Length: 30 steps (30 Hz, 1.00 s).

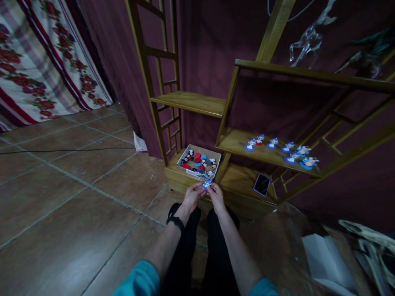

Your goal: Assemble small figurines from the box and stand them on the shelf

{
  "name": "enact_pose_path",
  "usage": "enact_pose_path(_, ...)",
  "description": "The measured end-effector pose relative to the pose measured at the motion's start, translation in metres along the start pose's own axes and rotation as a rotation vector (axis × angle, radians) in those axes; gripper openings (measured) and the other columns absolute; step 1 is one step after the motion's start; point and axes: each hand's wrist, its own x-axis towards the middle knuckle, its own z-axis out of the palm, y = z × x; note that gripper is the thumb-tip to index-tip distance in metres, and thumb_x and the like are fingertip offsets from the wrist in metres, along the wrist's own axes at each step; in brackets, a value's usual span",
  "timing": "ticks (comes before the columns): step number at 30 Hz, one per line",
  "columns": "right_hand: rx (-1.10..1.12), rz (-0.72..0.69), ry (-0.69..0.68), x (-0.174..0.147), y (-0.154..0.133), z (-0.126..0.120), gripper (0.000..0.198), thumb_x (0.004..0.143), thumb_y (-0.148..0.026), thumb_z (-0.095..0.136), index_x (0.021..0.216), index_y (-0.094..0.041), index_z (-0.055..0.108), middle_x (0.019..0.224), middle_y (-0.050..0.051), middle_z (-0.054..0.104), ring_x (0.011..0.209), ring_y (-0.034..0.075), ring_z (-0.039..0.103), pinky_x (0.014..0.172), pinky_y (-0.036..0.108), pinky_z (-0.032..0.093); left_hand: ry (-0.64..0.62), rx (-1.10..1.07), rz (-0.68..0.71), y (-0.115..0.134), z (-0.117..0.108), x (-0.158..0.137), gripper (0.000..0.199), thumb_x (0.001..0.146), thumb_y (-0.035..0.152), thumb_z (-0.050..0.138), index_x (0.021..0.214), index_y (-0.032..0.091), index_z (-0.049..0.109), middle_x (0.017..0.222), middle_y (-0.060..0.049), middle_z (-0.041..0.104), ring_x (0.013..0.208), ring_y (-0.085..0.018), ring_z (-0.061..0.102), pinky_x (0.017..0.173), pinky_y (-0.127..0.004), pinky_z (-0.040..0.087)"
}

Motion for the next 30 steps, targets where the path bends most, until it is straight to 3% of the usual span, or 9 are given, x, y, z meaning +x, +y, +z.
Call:
enact_pose_path(9, -0.007, -0.017, -0.001, -0.002, -0.003, 0.003, 0.033, 0.061, -0.040, 0.067, 0.086, -0.020, 0.062, 0.087, 0.003, 0.068, 0.074, 0.017, 0.062, 0.060, 0.026, 0.049, 0.040, 0.025, -0.025, -0.001, -0.001, 0.002, 0.027, 0.059, 0.013, 0.073, 0.084, 0.010, 0.065, 0.077, -0.008, 0.068, 0.063, -0.012, 0.062, 0.063, -0.023, 0.050)
enact_pose_path(30, -0.033, -0.011, -0.006, -0.001, 0.003, 0.000, 0.026, 0.060, -0.036, 0.068, 0.078, -0.020, 0.060, 0.076, 0.000, 0.066, 0.064, 0.014, 0.060, 0.056, 0.024, 0.048, 0.124, 0.081, 0.041, -0.009, 0.001, 0.004, 0.018, 0.055, 0.009, 0.069, 0.071, 0.011, 0.061, 0.060, -0.002, 0.063, 0.047, -0.008, 0.055, 0.051, -0.020, 0.044)
